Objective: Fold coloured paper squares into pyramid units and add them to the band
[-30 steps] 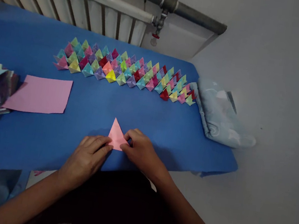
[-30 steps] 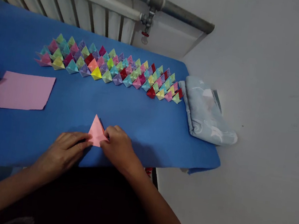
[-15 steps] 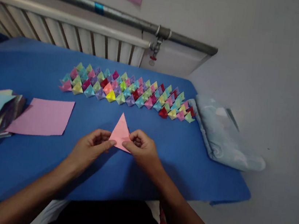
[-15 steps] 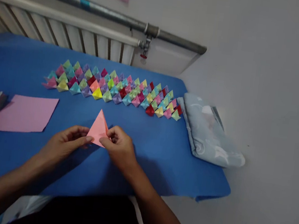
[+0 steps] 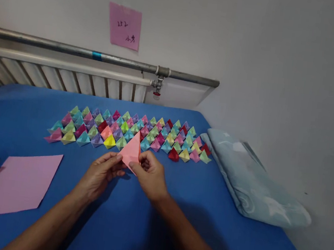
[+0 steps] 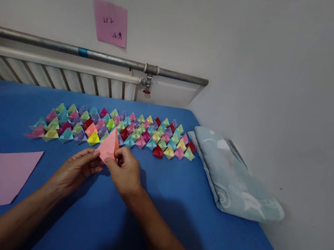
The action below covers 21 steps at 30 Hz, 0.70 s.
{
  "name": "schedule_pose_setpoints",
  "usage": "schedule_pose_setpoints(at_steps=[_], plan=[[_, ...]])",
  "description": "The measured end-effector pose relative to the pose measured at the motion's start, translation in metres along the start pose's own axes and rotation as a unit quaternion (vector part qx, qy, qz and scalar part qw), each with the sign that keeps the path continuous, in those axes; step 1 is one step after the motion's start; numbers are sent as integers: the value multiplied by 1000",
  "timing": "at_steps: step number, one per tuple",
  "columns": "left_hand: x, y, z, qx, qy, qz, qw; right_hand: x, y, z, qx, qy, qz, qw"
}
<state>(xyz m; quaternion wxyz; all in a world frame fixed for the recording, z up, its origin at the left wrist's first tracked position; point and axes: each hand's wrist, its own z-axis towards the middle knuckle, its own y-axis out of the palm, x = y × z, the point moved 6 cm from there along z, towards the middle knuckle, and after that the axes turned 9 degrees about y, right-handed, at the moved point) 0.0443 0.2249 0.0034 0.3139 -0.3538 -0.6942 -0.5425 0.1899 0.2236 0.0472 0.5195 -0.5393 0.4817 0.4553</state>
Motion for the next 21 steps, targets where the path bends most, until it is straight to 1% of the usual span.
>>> schedule_pose_setpoints(at_steps=[4,7,10,13,18,21], plan=[[-14,-6,3,-19,-67,-59,996,-4,1,-7,-58,-22,12,998],[-20,-6,1,-51,-107,-73,990,-6,-4,-9,-60,-15,-11,998],[-18,-4,-2,-91,-107,-62,988,-4,-7,-10,-56,8,-11,998],[-14,-2,-5,-123,-95,-22,988,1,-7,-9,-71,47,29,996],[-8,-4,-7,-126,-96,9,987,8,-7,-6,-107,105,81,985],[-6,-4,-6,-121,-95,24,988,13,-6,-3,-106,120,126,979]])
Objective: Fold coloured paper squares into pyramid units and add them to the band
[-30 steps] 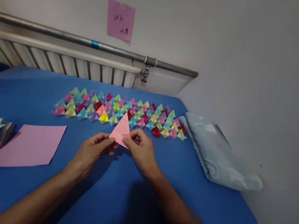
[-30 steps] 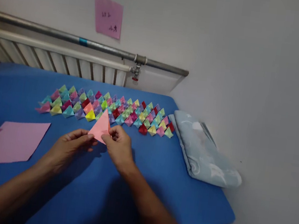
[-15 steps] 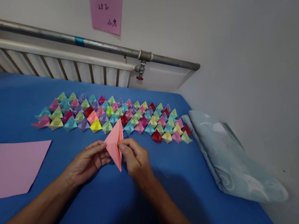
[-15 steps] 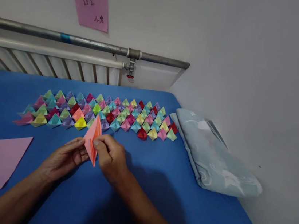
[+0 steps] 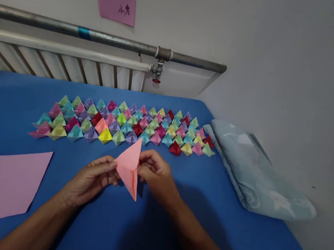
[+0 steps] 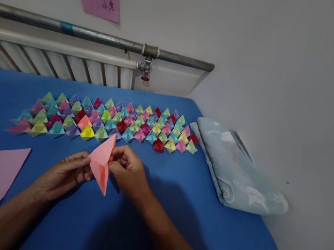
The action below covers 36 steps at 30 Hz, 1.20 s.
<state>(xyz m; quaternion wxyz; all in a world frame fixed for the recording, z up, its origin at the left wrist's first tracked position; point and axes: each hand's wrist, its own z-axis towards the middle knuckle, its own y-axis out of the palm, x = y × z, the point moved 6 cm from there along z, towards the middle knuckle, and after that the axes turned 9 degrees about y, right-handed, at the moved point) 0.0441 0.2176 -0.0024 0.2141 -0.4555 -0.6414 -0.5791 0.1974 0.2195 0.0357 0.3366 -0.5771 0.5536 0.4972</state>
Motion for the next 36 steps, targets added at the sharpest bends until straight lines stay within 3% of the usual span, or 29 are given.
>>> schedule_pose_setpoints(at_steps=[4,9,12,20,23,27,32,36], plan=[[0,0,0,-14,-6,24,1000,7,-2,4,3,26,57,998],[-6,5,-3,-62,-34,37,997,19,3,6,-41,82,76,993],[-10,4,-5,-68,-62,45,995,23,3,9,-22,58,27,998],[-16,-5,-4,2,-88,-4,996,22,1,4,67,-57,-114,990],[-19,-8,-5,36,-108,-18,993,16,6,-2,72,-144,-223,962],[-19,-12,-8,60,-124,-17,990,14,17,-8,7,-254,-323,912],[-16,-10,-10,26,-132,-2,991,21,19,-9,-8,-258,-409,875],[-13,-13,-10,49,-132,12,990,21,26,-13,-29,-256,-477,840]])
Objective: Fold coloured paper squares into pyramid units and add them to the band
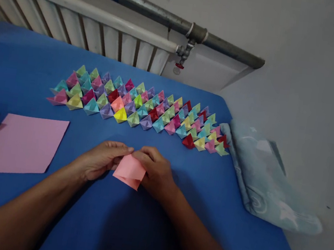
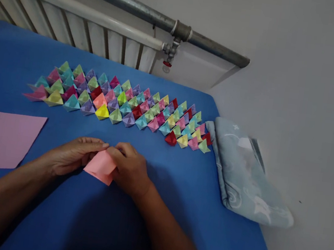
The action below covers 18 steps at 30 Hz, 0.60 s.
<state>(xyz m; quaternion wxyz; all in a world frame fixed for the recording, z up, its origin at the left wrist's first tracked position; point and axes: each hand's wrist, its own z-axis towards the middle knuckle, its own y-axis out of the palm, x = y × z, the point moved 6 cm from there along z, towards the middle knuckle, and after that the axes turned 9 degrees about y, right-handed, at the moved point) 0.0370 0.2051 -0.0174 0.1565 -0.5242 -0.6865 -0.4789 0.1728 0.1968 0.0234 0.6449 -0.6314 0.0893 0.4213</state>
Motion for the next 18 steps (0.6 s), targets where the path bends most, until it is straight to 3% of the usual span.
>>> schedule_pose_setpoints(at_steps=[5,8,10,12,15,18], plan=[[10,-8,0,58,33,54,996,-2,-7,3,-32,-9,24,999],[17,-10,0,84,82,84,989,13,-18,8,-1,102,126,987],[20,-10,-1,89,118,103,984,25,-19,8,9,220,228,949],[21,-8,-2,83,140,118,980,28,-11,6,-18,298,309,903],[19,-4,-3,68,155,133,976,20,3,4,-68,326,368,868],[20,-2,-5,70,173,130,974,18,12,2,-76,340,405,845]])
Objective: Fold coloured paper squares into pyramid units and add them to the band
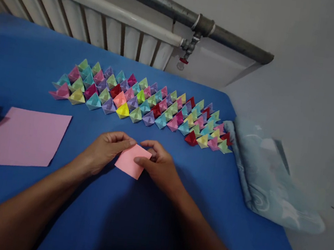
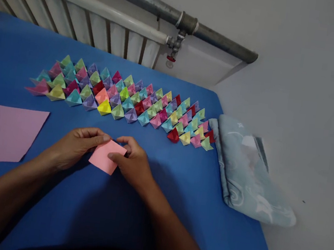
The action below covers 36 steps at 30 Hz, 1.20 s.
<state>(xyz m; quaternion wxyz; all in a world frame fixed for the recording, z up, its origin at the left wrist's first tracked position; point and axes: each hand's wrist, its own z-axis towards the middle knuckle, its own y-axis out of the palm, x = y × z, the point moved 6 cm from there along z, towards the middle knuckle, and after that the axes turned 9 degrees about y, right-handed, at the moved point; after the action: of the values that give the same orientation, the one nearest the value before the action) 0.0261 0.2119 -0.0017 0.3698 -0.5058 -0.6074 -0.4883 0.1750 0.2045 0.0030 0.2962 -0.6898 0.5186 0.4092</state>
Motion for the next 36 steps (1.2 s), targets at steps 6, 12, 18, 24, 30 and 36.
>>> schedule_pose_setpoints(at_steps=[6,12,18,24,30,36], plan=[[2,3,-2,-9,-8,9,1000,0,-3,3,21,0,47,999],[6,0,0,-3,23,27,999,-1,-3,3,10,6,24,1000],[-1,3,0,-79,-13,37,996,-2,-9,3,50,-32,33,998],[-4,1,0,-116,-45,48,991,-4,-13,6,63,-48,26,997],[-2,-9,2,-105,-79,112,985,-5,-18,5,93,-86,-109,986],[1,-15,0,-111,-104,277,949,-4,-8,2,95,-130,-312,937]])
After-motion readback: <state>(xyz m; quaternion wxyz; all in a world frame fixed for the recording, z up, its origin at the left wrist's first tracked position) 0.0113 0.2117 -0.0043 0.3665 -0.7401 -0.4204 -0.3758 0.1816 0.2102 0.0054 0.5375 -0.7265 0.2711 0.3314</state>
